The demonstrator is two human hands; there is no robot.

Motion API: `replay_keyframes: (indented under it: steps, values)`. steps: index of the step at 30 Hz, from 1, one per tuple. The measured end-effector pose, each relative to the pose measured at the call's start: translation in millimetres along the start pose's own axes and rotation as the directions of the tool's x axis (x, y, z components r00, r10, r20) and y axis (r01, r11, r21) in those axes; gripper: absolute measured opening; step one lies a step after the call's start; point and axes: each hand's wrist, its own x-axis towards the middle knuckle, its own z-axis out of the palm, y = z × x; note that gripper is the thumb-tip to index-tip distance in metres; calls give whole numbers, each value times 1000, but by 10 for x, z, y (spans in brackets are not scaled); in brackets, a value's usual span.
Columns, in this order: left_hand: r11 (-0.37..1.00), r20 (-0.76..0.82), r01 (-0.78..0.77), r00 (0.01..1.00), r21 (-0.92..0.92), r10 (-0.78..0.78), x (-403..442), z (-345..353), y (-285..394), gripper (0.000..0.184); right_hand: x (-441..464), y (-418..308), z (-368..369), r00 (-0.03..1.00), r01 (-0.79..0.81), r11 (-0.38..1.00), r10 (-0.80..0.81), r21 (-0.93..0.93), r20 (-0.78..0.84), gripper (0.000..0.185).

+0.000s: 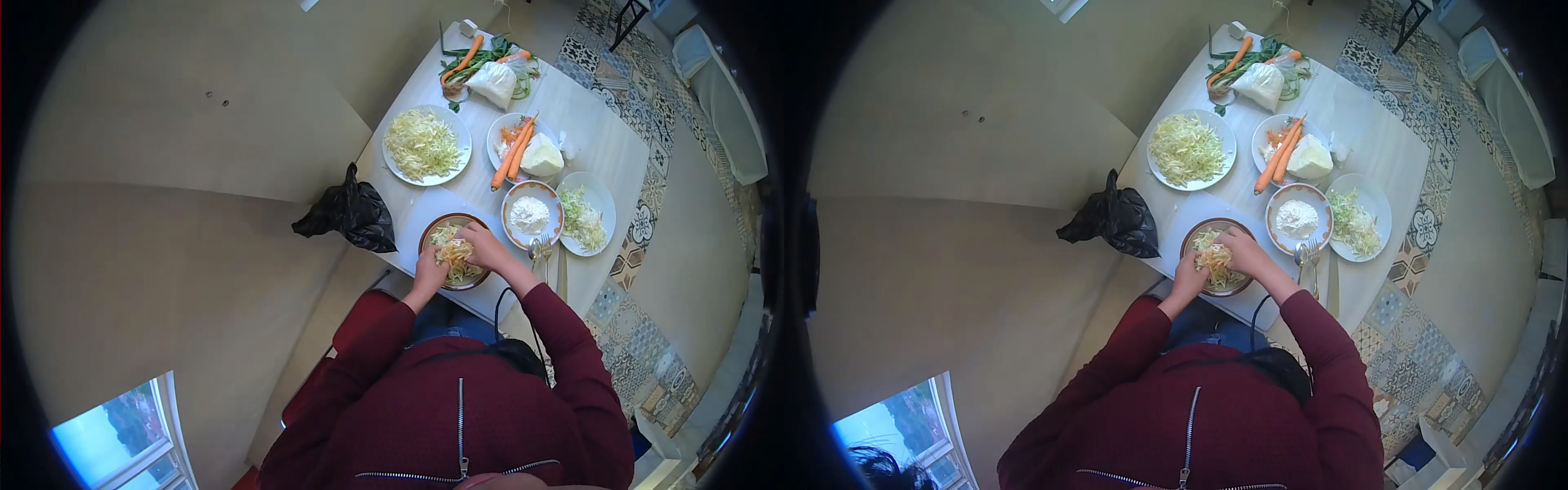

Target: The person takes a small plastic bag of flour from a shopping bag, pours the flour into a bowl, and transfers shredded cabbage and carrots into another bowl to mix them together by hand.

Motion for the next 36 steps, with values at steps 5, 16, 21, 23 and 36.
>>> replay_keyframes:
  steps: [5,16,21,23,36]
  values:
    - [998,-12,-70,997,7,70,-24,-73,24,33,-78,-112,-139,996,86,991,-84,101,-20,50]
    - [972,191,155,974,-174,-121,-45,-162,-39,49,-164,-319,-236,999,38,971,-32,234,-29,46]
    - [947,226,198,964,-251,-142,-72,-227,-174,49,-129,-90,-246,986,-157,958,166,239,-20,41]
    - [916,251,285,944,-282,-216,-73,-270,-59,49,-101,-1,-186,992,-122,988,125,93,-30,41]
    - [985,216,90,975,-144,-58,-91,-133,-224,46,-295,52,94,987,65,951,-106,-302,-118,29]
